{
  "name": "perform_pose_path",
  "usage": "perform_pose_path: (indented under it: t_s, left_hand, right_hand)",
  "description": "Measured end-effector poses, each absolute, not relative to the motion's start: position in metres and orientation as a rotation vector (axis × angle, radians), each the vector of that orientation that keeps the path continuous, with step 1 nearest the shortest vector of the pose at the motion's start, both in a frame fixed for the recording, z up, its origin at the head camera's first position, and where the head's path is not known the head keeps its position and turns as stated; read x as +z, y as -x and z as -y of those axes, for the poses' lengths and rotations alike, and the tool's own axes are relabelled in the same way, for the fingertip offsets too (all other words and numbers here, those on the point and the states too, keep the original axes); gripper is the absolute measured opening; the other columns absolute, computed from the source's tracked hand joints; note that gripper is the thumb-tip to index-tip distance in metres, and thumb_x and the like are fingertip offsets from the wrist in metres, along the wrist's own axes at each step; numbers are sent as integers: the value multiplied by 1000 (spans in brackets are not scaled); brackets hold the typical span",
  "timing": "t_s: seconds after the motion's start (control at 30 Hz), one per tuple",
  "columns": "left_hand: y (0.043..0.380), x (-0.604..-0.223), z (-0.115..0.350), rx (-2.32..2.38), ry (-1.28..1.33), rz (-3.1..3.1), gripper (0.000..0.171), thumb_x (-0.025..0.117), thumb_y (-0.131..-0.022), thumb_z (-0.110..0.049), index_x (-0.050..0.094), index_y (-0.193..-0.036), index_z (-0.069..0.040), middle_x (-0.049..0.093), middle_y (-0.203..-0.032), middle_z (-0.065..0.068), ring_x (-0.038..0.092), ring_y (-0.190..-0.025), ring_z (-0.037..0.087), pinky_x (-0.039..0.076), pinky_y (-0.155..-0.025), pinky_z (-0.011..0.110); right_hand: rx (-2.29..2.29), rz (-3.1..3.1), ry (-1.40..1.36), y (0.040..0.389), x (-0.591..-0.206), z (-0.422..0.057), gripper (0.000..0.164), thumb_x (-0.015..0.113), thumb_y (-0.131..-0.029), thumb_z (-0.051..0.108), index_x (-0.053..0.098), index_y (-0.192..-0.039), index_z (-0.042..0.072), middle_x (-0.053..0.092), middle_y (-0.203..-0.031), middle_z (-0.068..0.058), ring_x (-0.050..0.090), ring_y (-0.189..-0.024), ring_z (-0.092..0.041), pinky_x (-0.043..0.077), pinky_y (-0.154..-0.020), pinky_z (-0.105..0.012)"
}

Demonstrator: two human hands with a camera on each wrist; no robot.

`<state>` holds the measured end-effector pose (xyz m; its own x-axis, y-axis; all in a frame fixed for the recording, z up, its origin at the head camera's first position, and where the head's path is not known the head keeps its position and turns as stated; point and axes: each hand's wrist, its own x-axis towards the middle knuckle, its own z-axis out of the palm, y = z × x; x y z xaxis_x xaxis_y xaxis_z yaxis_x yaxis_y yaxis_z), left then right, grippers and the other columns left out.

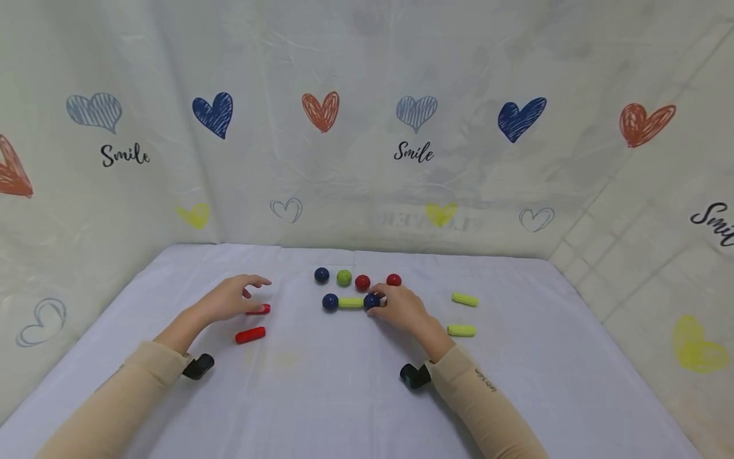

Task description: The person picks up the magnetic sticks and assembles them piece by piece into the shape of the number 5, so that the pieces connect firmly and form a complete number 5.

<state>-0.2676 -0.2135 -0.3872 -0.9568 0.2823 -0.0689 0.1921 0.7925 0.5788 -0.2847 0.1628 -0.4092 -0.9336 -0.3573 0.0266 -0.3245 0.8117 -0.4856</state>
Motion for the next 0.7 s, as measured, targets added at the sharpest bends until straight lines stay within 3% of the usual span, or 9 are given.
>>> perform_pose_path:
  t_s: [0.27, 0.7]
  left_hand:
    - [268, -391, 222, 821, -309, -2795, 34, 79, -88, -9, 74, -122, -9, 62, -122, 17, 59, -107, 33, 54, -86, 45]
    - [267, -394, 224, 825, -276, -2776, 22, 74, -89, -1, 74, -111, -4, 65, -102, 10, 58, -94, 28, 53, -78, 41]
  right_hand:
    - [-757, -2924, 580, 283, -407, -163, 38, 82, -89, 19, 71, -125, 11, 71, -113, -8, 65, -92, -21, 55, -83, -42]
    - [-716, -2912, 565, 284, -402, -161, 38, 81, -90, 19, 70, -125, 11, 71, -115, -10, 66, -98, -24, 55, -87, -45]
